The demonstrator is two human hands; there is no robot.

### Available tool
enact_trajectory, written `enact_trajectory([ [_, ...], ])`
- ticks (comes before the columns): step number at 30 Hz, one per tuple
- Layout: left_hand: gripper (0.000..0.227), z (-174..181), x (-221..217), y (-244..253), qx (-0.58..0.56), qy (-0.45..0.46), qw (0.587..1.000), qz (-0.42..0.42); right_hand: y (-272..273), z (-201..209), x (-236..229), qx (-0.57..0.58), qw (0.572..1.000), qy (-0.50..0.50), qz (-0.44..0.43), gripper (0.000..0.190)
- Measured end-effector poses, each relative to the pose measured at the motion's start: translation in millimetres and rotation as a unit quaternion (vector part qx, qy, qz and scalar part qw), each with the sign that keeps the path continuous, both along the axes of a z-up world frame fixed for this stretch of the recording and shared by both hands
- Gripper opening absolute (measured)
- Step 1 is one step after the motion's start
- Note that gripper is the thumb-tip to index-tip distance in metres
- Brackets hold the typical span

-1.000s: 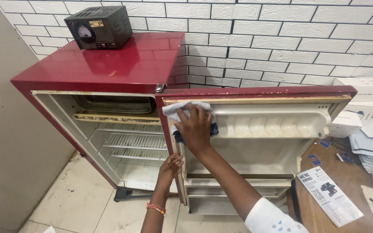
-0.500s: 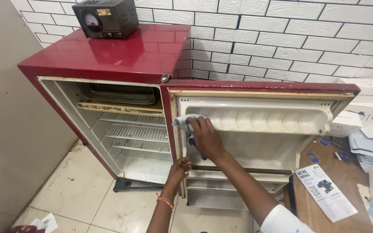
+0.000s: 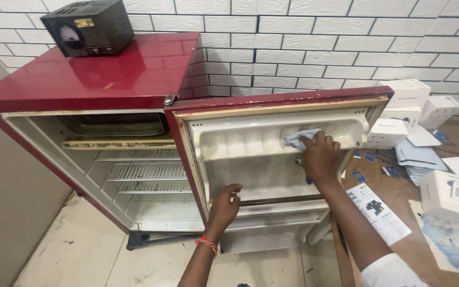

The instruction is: The person wipes the inside of a red refrigerator door and main compartment using a cloth. They clean the door shelves, the bottom drawer, and the wire racks inside the main compartment.

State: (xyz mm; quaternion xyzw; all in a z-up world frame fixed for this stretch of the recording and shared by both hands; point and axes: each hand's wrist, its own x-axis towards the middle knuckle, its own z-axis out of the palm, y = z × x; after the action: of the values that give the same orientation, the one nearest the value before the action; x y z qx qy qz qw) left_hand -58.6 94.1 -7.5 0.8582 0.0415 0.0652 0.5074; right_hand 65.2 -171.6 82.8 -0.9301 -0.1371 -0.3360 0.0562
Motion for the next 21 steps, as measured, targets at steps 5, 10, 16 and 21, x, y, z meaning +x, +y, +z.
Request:
enact_trajectory([
  [5, 0.043, 57.8, 2.1, -43.3, 0.181, -0.12, 0.976, -0.009, -92.8, 32.3, 9.2, 0.065, 0.996, -0.028, -0.062, 0.038],
  [10, 0.08, 69.3, 25.6, -51.3, 0.37, -0.178, 0.911, 0.048, -132.5, 42.6, 18.9, 0.205, 0.972, -0.081, 0.087, 0.02],
  [16, 0.102, 59.0, 36.0, -50.3, 0.471, -0.07, 0.878, 0.045, -94.0, -23.3, 7.4, -0.019, 0.994, -0.108, -0.001, 0.042],
  [21, 0.103, 44.9, 40.6, -57.2, 0.488, -0.027, 0.87, 0.058, -86.0, -64.9, -20.1, 0.055, 0.99, -0.105, 0.077, 0.037],
])
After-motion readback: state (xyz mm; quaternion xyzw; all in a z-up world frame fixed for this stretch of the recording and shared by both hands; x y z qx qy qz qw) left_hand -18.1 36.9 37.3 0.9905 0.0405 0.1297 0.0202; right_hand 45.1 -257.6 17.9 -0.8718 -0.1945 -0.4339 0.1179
